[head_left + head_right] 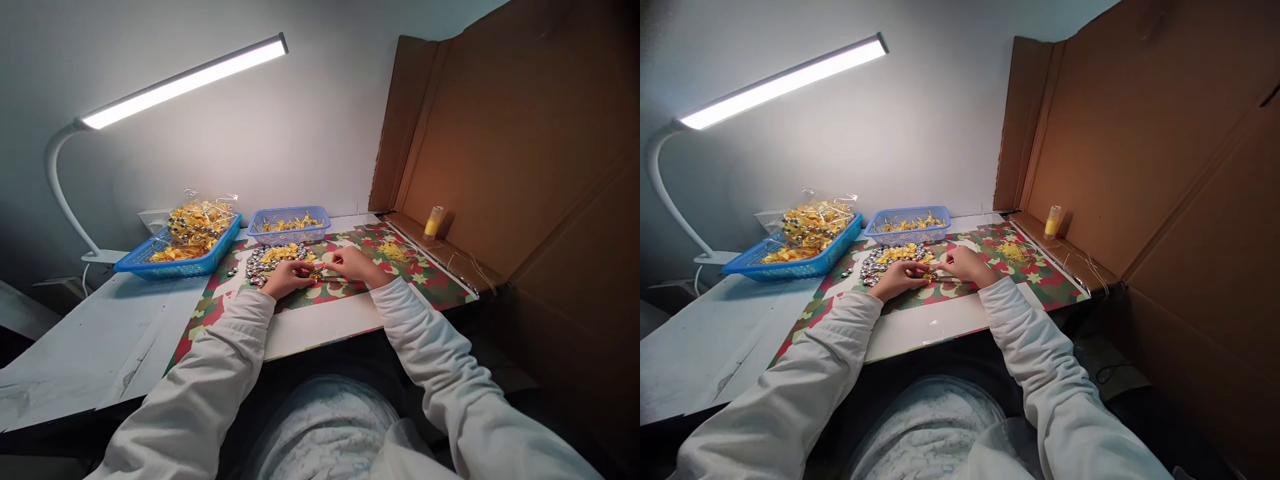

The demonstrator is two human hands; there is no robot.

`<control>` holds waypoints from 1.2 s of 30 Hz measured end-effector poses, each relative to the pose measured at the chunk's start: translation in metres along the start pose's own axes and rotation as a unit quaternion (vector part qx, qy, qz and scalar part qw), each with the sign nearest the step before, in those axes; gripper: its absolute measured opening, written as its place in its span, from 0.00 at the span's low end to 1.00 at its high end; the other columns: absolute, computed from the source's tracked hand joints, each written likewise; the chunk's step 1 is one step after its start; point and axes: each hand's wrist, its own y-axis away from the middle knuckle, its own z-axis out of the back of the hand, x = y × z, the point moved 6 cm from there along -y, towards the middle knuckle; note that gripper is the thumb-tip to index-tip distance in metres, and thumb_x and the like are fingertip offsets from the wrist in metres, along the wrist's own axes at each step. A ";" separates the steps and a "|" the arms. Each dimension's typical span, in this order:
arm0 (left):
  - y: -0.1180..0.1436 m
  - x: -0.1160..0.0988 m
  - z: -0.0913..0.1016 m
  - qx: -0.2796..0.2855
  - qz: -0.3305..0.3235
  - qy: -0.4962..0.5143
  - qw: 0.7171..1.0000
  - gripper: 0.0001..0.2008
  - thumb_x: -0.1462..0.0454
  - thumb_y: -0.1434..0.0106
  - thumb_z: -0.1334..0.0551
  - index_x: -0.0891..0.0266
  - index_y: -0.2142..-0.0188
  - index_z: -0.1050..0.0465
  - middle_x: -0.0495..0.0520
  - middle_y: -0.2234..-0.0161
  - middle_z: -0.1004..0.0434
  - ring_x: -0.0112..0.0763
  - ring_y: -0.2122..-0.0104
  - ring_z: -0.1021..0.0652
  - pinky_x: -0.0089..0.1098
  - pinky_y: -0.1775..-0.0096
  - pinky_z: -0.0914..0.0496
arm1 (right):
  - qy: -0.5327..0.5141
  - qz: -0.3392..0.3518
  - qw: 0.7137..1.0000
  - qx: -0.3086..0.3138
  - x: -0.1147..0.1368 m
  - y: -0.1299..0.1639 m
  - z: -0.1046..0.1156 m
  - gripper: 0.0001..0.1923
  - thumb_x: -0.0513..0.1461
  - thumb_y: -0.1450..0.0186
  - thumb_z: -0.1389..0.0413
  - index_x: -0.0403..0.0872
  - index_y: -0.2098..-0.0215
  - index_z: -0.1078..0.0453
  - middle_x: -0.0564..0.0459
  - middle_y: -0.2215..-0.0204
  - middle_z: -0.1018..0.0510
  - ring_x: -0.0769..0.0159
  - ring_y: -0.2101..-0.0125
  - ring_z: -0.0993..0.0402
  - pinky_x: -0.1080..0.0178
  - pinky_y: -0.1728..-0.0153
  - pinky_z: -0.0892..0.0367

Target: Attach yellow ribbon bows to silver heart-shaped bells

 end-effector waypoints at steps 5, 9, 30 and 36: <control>-0.001 0.002 0.001 -0.008 -0.013 -0.011 1.000 0.20 0.56 0.54 0.29 0.61 0.61 0.19 0.51 0.71 0.22 0.32 0.70 0.25 0.31 0.65 0.32 | -0.005 0.002 1.000 -0.019 -0.001 0.002 0.000 0.15 0.45 0.37 0.42 0.42 0.75 0.28 0.53 0.77 0.24 0.73 0.77 0.38 0.68 0.74 0.49; -0.002 0.003 0.000 -0.015 -0.029 -0.005 0.999 0.22 0.57 0.54 0.29 0.61 0.59 0.20 0.49 0.72 0.24 0.31 0.71 0.26 0.31 0.65 0.31 | -0.007 -0.013 1.000 -0.024 -0.004 0.002 0.000 0.15 0.44 0.37 0.41 0.42 0.75 0.29 0.52 0.77 0.25 0.73 0.77 0.37 0.67 0.74 0.49; 0.000 0.001 -0.001 -0.016 -0.066 -0.009 0.998 0.22 0.55 0.52 0.29 0.59 0.57 0.21 0.52 0.64 0.23 0.31 0.68 0.27 0.31 0.66 0.31 | -0.029 0.001 0.997 -0.067 -0.010 0.007 0.001 0.13 0.43 0.37 0.41 0.43 0.74 0.27 0.53 0.77 0.24 0.71 0.75 0.35 0.67 0.73 0.47; 0.001 0.000 -0.001 -0.018 -0.067 -0.012 0.998 0.22 0.55 0.52 0.29 0.58 0.57 0.21 0.51 0.65 0.24 0.31 0.68 0.27 0.31 0.66 0.31 | 0.000 -0.008 0.999 -0.051 -0.008 0.006 0.000 0.13 0.43 0.37 0.41 0.42 0.73 0.26 0.51 0.75 0.23 0.71 0.74 0.34 0.67 0.72 0.47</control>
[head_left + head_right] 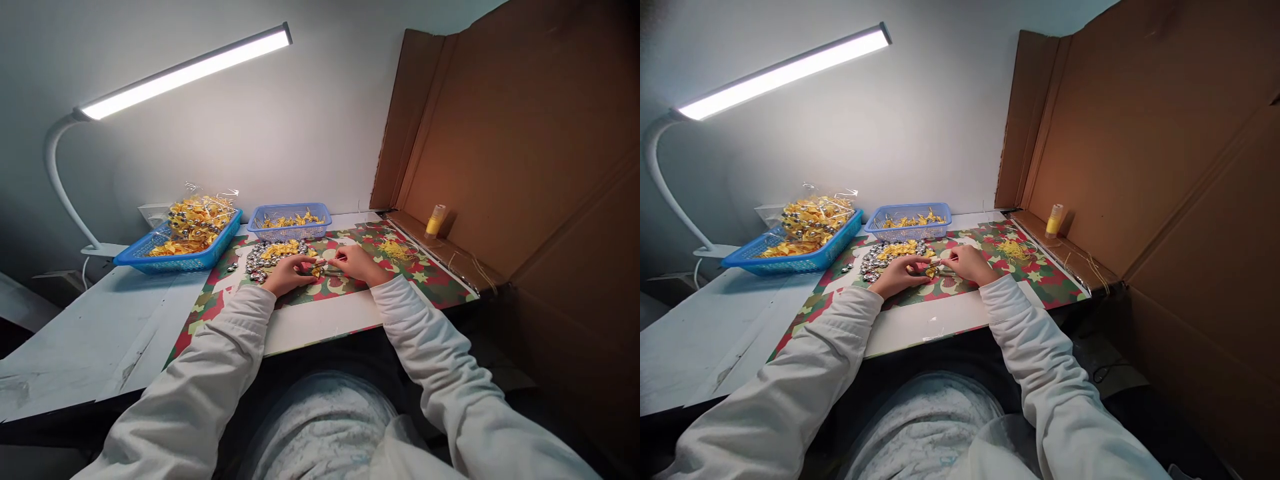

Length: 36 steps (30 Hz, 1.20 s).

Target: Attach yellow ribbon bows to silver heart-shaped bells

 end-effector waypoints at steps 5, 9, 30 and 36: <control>0.000 -0.001 0.000 0.003 0.002 0.003 1.000 0.21 0.56 0.52 0.30 0.59 0.58 0.21 0.50 0.67 0.25 0.30 0.69 0.27 0.30 0.65 0.32 | -0.006 -0.004 1.000 0.006 0.001 -0.001 -0.002 0.13 0.44 0.36 0.42 0.42 0.72 0.26 0.51 0.74 0.22 0.70 0.73 0.33 0.67 0.72 0.47; 0.000 -0.002 0.000 0.004 0.000 0.004 1.000 0.21 0.55 0.52 0.30 0.59 0.58 0.21 0.49 0.68 0.26 0.30 0.69 0.28 0.30 0.65 0.32 | -0.006 -0.008 1.000 0.004 -0.001 -0.002 -0.004 0.13 0.44 0.36 0.42 0.42 0.72 0.26 0.51 0.75 0.23 0.71 0.74 0.34 0.67 0.72 0.48; -0.002 0.001 0.006 -0.034 -0.003 -0.020 0.999 0.27 0.54 0.50 0.31 0.60 0.50 0.24 0.57 0.56 0.23 0.35 0.65 0.24 0.36 0.58 0.29 | -0.035 -0.070 0.994 -0.070 -0.023 -0.005 0.006 0.17 0.49 0.36 0.44 0.44 0.73 0.26 0.52 0.76 0.23 0.69 0.75 0.33 0.66 0.73 0.46; -0.004 0.006 0.011 -0.065 -0.025 -0.093 0.993 0.25 0.57 0.46 0.35 0.61 0.48 0.26 0.62 0.46 0.29 0.48 0.45 0.30 0.45 0.43 0.37 | 0.063 -0.186 0.974 -0.113 -0.051 -0.008 0.007 0.14 0.49 0.40 0.39 0.47 0.70 0.23 0.46 0.69 0.21 0.60 0.67 0.28 0.63 0.69 0.42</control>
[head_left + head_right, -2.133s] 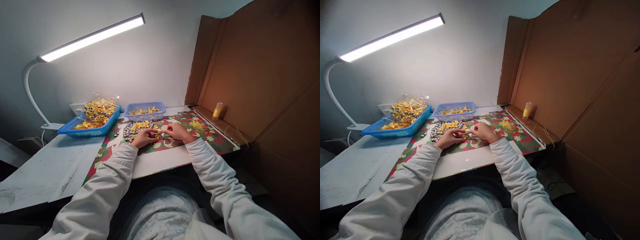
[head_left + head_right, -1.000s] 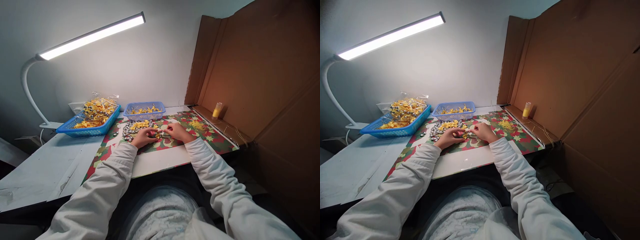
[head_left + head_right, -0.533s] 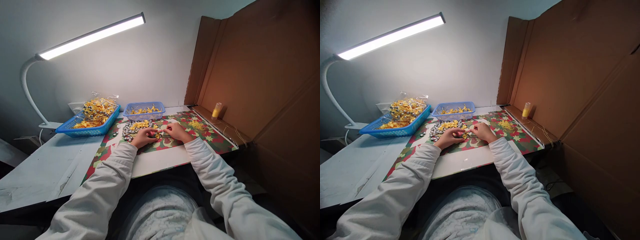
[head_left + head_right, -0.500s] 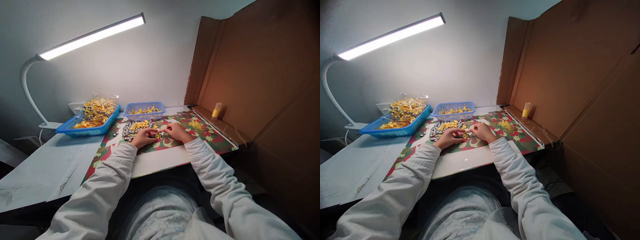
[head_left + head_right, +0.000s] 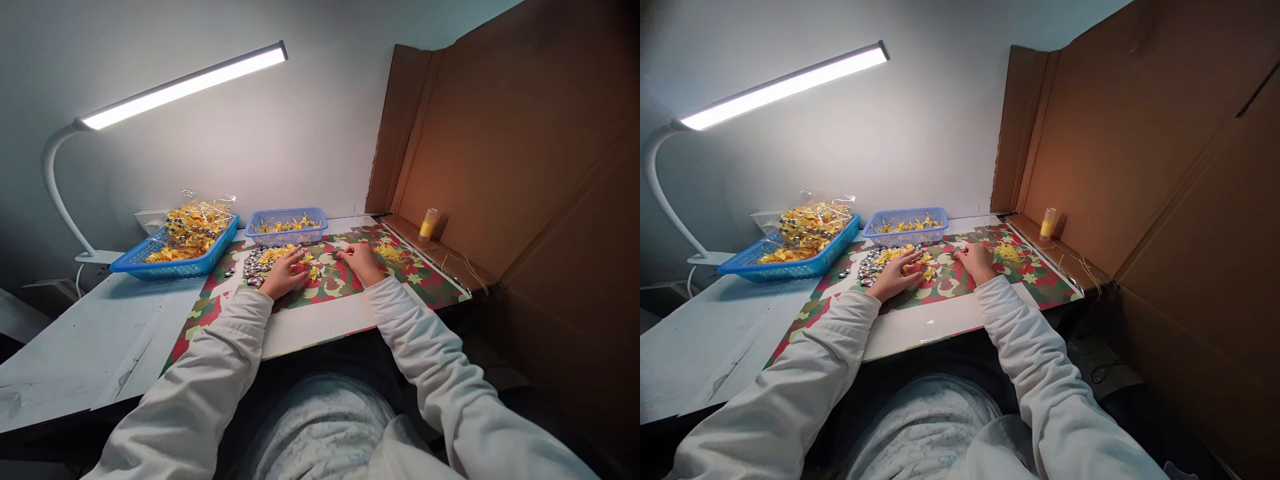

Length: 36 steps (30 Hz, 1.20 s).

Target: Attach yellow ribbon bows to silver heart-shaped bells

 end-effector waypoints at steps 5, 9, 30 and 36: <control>-0.002 0.003 0.009 -0.063 0.011 -0.064 0.996 0.10 0.59 0.44 0.39 0.60 0.66 0.23 0.58 0.62 0.25 0.42 0.59 0.25 0.41 0.52 0.32 | 0.048 0.027 0.998 -0.023 0.003 -0.003 -0.007 0.13 0.48 0.42 0.36 0.46 0.69 0.22 0.41 0.60 0.23 0.53 0.56 0.31 0.59 0.61 0.39; -0.001 0.002 0.011 -0.061 0.020 -0.084 0.994 0.06 0.60 0.45 0.40 0.59 0.75 0.27 0.54 0.71 0.27 0.38 0.67 0.27 0.38 0.59 0.32 | -0.002 0.117 0.993 0.023 0.039 0.009 -0.015 0.11 0.45 0.38 0.42 0.48 0.61 0.24 0.45 0.59 0.23 0.56 0.55 0.31 0.58 0.57 0.40; 0.003 -0.020 -0.001 0.016 0.056 0.291 0.955 0.22 0.51 0.50 0.32 0.61 0.60 0.31 0.48 0.73 0.27 0.28 0.74 0.26 0.29 0.70 0.31 | -0.351 0.268 0.897 0.025 0.074 0.029 -0.008 0.03 0.38 0.42 0.42 0.46 0.71 0.30 0.52 0.68 0.23 0.66 0.65 0.28 0.63 0.61 0.35; 0.003 -0.023 0.007 -0.068 0.036 0.239 0.968 0.19 0.48 0.46 0.36 0.61 0.68 0.30 0.49 0.75 0.27 0.27 0.75 0.27 0.30 0.71 0.30 | -0.247 0.286 0.924 -0.056 0.075 0.038 -0.002 0.02 0.36 0.42 0.43 0.48 0.70 0.32 0.50 0.65 0.23 0.62 0.61 0.30 0.60 0.57 0.38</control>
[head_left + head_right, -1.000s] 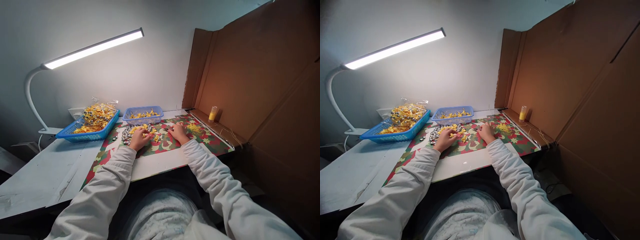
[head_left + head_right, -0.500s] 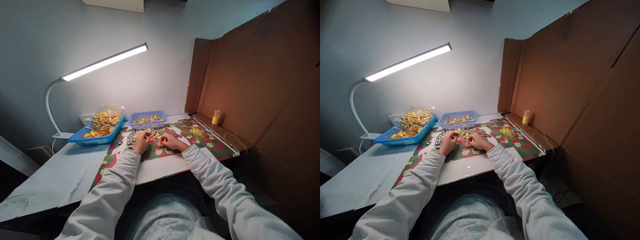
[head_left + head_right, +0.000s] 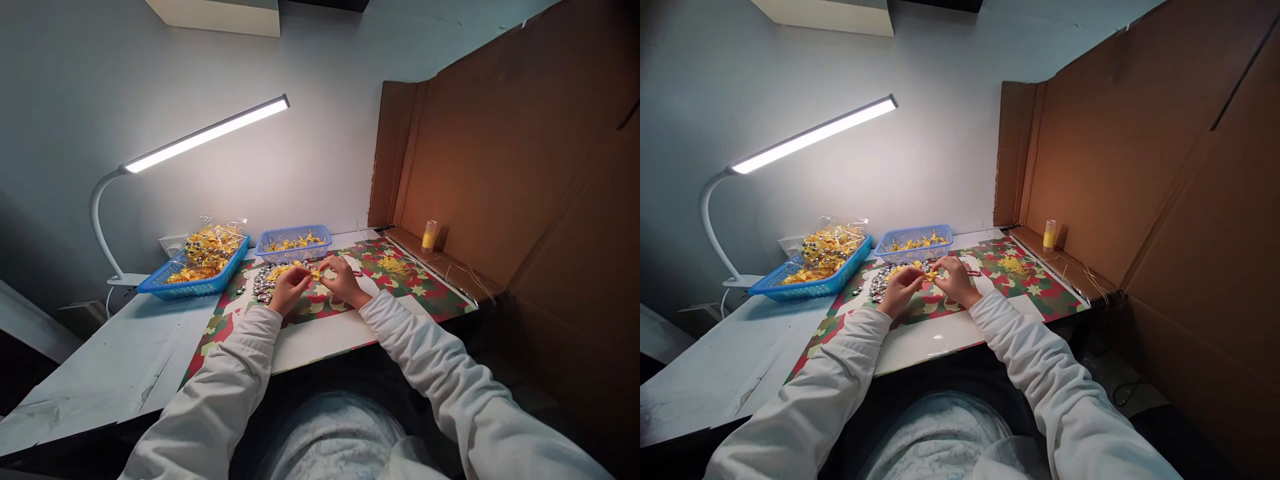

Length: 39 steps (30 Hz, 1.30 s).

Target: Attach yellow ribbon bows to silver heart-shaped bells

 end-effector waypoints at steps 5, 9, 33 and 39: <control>0.002 -0.007 0.009 -0.065 -0.049 -0.068 0.994 0.11 0.55 0.44 0.36 0.62 0.68 0.28 0.50 0.73 0.25 0.27 0.76 0.27 0.29 0.71 0.31 | 0.141 0.037 0.988 0.044 0.009 0.006 -0.007 0.04 0.39 0.42 0.42 0.47 0.71 0.33 0.50 0.69 0.25 0.61 0.64 0.33 0.60 0.60 0.44; 0.004 -0.013 0.008 -0.065 -0.073 -0.073 0.993 0.09 0.58 0.44 0.36 0.61 0.69 0.27 0.49 0.75 0.25 0.26 0.77 0.27 0.28 0.71 0.31 | 0.205 0.056 0.976 0.058 0.011 0.007 -0.013 0.05 0.38 0.37 0.47 0.46 0.69 0.31 0.50 0.70 0.23 0.61 0.64 0.33 0.60 0.61 0.48; -0.001 0.005 -0.004 0.092 0.066 0.039 0.993 0.19 0.50 0.52 0.30 0.64 0.71 0.23 0.51 0.76 0.23 0.27 0.78 0.27 0.27 0.75 0.32 | 0.163 0.134 0.977 0.025 0.005 0.004 -0.008 0.07 0.38 0.31 0.48 0.47 0.64 0.28 0.50 0.67 0.24 0.62 0.63 0.34 0.60 0.60 0.46; -0.002 0.007 -0.002 0.065 0.066 0.023 0.995 0.16 0.52 0.51 0.30 0.64 0.72 0.23 0.51 0.77 0.22 0.28 0.78 0.25 0.29 0.73 0.29 | 0.046 0.093 0.995 0.000 0.000 0.005 -0.009 0.06 0.34 0.34 0.50 0.46 0.69 0.32 0.51 0.71 0.26 0.64 0.67 0.31 0.62 0.63 0.40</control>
